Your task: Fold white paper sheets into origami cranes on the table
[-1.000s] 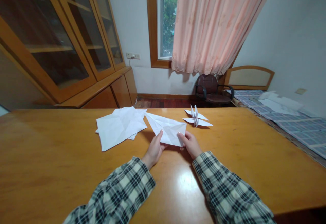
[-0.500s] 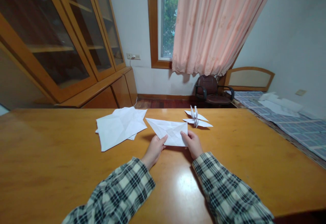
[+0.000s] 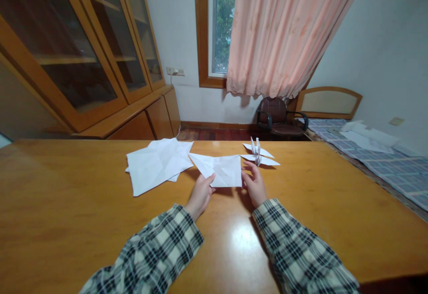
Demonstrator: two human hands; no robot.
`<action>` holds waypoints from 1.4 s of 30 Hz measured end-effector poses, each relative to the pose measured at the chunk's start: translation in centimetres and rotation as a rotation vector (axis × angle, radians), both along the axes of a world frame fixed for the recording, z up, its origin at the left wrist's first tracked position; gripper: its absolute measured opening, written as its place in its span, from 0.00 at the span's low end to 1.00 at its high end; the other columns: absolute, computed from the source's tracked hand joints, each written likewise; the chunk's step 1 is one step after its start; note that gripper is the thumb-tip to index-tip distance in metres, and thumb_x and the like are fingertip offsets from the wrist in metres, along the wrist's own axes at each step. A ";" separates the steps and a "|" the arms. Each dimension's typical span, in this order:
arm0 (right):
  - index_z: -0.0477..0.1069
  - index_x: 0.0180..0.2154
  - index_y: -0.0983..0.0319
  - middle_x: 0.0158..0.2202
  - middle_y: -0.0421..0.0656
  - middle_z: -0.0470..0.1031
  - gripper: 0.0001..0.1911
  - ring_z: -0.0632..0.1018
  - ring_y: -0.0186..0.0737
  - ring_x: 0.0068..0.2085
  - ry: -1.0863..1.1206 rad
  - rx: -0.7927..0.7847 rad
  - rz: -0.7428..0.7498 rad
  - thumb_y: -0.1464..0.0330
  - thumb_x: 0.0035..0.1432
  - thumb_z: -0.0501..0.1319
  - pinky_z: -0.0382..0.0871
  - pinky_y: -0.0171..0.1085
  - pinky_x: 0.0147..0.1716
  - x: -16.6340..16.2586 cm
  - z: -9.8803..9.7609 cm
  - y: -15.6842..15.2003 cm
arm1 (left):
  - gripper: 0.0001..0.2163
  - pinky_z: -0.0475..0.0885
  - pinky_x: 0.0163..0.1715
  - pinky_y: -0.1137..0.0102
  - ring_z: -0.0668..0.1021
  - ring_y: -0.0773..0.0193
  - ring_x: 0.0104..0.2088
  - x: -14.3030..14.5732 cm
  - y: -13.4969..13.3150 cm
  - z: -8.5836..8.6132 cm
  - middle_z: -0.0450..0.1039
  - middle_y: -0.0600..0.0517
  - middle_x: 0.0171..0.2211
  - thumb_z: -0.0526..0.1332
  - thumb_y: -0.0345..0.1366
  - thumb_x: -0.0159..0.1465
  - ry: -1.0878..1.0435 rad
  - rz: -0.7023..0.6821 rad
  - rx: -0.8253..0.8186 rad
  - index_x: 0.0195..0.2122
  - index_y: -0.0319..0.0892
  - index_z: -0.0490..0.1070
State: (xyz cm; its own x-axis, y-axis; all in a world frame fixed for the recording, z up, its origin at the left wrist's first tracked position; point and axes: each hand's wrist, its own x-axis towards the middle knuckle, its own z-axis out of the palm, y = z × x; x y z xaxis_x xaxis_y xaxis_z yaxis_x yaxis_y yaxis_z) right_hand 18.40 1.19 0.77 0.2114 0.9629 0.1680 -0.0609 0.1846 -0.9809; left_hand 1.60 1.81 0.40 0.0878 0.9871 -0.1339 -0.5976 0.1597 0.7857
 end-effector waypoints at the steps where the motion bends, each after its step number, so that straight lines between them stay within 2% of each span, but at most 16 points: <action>1: 0.63 0.50 0.55 0.46 0.44 0.66 0.23 0.69 0.29 0.26 -0.045 0.053 -0.020 0.63 0.51 0.59 0.66 0.31 0.21 0.0 0.0 -0.1 | 0.18 0.72 0.44 0.63 0.76 0.58 0.45 0.0 0.0 -0.1 0.74 0.46 0.46 0.63 0.31 0.55 -0.002 0.004 -0.003 0.48 0.42 0.66; 5: 0.61 0.55 0.53 0.58 0.46 0.54 0.26 0.70 0.36 0.42 -0.222 0.220 -0.037 0.68 0.53 0.57 0.71 0.36 0.38 0.3 0.1 -0.2 | 0.18 0.72 0.45 0.63 0.75 0.59 0.46 0.0 0.1 -0.4 0.72 0.48 0.48 0.63 0.29 0.55 -0.001 0.030 -0.011 0.47 0.44 0.65; 10: 0.70 0.49 0.54 0.60 0.44 0.49 0.19 0.66 0.42 0.52 -0.341 0.281 0.007 0.70 0.54 0.56 0.69 0.39 0.42 0.3 0.4 -0.3 | 0.17 0.71 0.45 0.64 0.75 0.60 0.46 0.0 0.1 -0.4 0.72 0.48 0.49 0.62 0.30 0.56 0.014 0.026 -0.005 0.47 0.44 0.64; 14: 0.76 0.39 0.57 0.59 0.45 0.51 0.12 0.67 0.43 0.50 -0.386 0.257 0.007 0.69 0.52 0.59 0.68 0.42 0.45 0.1 0.7 -0.5 | 0.17 0.71 0.46 0.65 0.75 0.60 0.47 0.0 -0.1 0.2 0.72 0.48 0.48 0.63 0.31 0.56 -0.002 0.015 0.010 0.47 0.44 0.64; 17: 0.77 0.36 0.56 0.60 0.45 0.52 0.09 0.68 0.43 0.48 -0.394 0.250 -0.010 0.69 0.51 0.61 0.68 0.44 0.45 0.1 0.6 -0.4 | 0.17 0.71 0.45 0.65 0.75 0.60 0.46 0.0 -0.2 0.6 0.73 0.48 0.47 0.64 0.32 0.56 -0.003 0.009 -0.008 0.47 0.44 0.65; 24: 0.77 0.34 0.57 0.60 0.44 0.53 0.08 0.66 0.45 0.50 -0.460 0.278 0.010 0.68 0.51 0.62 0.60 0.47 0.53 0.2 -0.1 -0.3 | 0.22 0.72 0.43 0.65 0.76 0.57 0.45 0.0 -0.4 0.6 0.73 0.47 0.48 0.66 0.31 0.52 0.000 -0.016 0.016 0.49 0.44 0.65; 31: 0.77 0.34 0.57 0.59 0.45 0.54 0.07 0.62 0.48 0.56 -0.530 0.298 0.053 0.67 0.51 0.62 0.55 0.48 0.57 0.1 0.2 -0.5 | 0.27 0.70 0.46 0.62 0.77 0.56 0.43 0.0 -0.1 0.3 0.74 0.46 0.45 0.66 0.27 0.51 -0.020 0.006 0.017 0.53 0.42 0.64; 42: 0.77 0.37 0.55 0.61 0.44 0.53 0.10 0.63 0.47 0.56 -0.573 0.299 0.117 0.69 0.51 0.62 0.56 0.48 0.56 0.1 -0.3 -0.5 | 0.26 0.71 0.45 0.63 0.77 0.57 0.42 -0.1 0.4 -0.1 0.76 0.47 0.42 0.61 0.22 0.50 -0.047 -0.014 -0.025 0.52 0.40 0.65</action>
